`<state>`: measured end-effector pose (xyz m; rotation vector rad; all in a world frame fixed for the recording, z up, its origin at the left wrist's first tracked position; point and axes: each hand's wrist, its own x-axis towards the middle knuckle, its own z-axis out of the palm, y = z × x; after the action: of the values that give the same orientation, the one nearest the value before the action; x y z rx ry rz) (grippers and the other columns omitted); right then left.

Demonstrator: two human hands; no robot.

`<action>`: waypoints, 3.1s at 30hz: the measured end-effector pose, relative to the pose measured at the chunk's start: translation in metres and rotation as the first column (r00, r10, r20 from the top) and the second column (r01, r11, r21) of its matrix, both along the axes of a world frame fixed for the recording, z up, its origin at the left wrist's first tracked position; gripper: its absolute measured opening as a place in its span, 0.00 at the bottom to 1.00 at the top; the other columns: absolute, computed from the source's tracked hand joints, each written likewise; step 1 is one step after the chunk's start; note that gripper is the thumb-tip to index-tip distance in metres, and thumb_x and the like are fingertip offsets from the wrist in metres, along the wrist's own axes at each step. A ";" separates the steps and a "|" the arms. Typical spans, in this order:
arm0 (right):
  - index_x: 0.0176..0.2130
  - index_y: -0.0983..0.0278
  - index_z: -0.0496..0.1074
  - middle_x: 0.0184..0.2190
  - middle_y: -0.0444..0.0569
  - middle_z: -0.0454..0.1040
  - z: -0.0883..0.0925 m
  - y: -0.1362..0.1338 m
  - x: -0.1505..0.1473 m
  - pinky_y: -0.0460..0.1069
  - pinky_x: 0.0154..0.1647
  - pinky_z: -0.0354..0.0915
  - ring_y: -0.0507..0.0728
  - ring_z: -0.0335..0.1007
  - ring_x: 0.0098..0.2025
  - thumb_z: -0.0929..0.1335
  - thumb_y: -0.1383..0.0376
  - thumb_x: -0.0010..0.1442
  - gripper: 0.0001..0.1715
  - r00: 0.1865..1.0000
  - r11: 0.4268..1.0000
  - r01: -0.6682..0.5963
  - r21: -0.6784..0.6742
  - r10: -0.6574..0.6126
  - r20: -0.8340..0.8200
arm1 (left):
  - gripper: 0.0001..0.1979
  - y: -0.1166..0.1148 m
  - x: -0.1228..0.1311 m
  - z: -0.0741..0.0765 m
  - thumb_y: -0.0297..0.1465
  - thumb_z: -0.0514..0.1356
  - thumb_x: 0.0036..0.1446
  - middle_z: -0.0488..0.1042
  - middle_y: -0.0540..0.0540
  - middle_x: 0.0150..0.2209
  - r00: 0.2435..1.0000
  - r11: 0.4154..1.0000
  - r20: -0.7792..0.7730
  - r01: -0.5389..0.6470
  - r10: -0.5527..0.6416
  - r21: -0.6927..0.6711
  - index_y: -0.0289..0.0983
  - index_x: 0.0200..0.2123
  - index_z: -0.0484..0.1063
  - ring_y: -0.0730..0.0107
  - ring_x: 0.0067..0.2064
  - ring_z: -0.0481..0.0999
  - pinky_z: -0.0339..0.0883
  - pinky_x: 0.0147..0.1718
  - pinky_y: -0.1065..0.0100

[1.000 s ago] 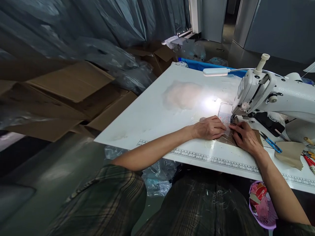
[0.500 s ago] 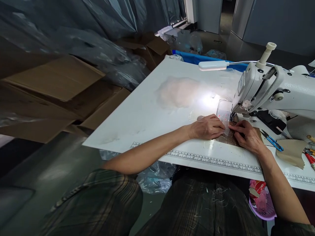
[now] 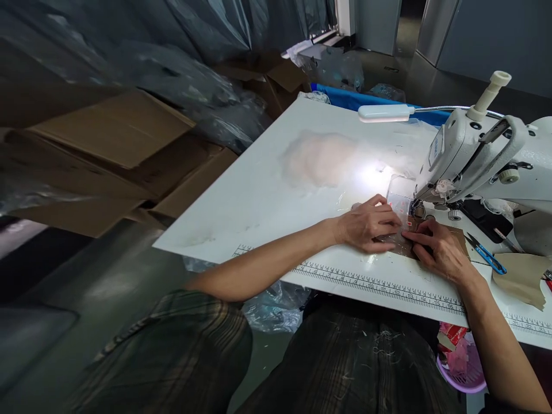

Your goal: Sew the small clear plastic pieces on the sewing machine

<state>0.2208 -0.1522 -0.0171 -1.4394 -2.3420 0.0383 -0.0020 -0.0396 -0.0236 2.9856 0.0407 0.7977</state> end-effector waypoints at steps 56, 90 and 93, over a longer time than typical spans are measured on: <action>0.52 0.56 0.77 0.39 0.52 0.69 -0.005 0.000 -0.003 0.51 0.35 0.70 0.56 0.67 0.35 0.62 0.66 0.64 0.22 0.989 0.988 0.148 -0.038 -0.148 -0.001 | 0.21 0.012 0.020 0.001 0.40 0.47 0.67 0.68 0.41 0.62 0.950 0.973 -0.220 -0.231 0.221 -0.023 0.36 0.53 0.72 0.54 0.47 0.68 0.52 0.46 0.55; 0.51 0.57 0.77 0.39 0.51 0.71 -0.007 0.002 0.000 0.51 0.36 0.72 0.55 0.71 0.36 0.61 0.65 0.64 0.21 0.989 0.989 0.145 -0.019 -0.145 -0.037 | 0.16 0.014 0.012 0.011 0.39 0.52 0.65 0.76 0.39 0.50 0.989 0.993 -0.085 -0.117 0.117 0.010 0.37 0.44 0.75 0.57 0.46 0.73 0.56 0.51 0.51; 0.51 0.57 0.78 0.38 0.51 0.71 -0.006 0.002 -0.001 0.51 0.36 0.71 0.55 0.70 0.36 0.61 0.66 0.64 0.21 0.988 0.988 0.151 -0.030 -0.152 -0.031 | 0.14 0.013 0.013 0.009 0.35 0.52 0.64 0.79 0.44 0.42 0.997 1.000 -0.079 0.005 -0.004 0.013 0.38 0.38 0.76 0.64 0.39 0.74 0.59 0.47 0.56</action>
<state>0.2195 -0.1506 -0.0228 -1.6138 -2.2070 0.0524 0.0113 -0.0268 -0.0146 3.0273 0.0314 0.6822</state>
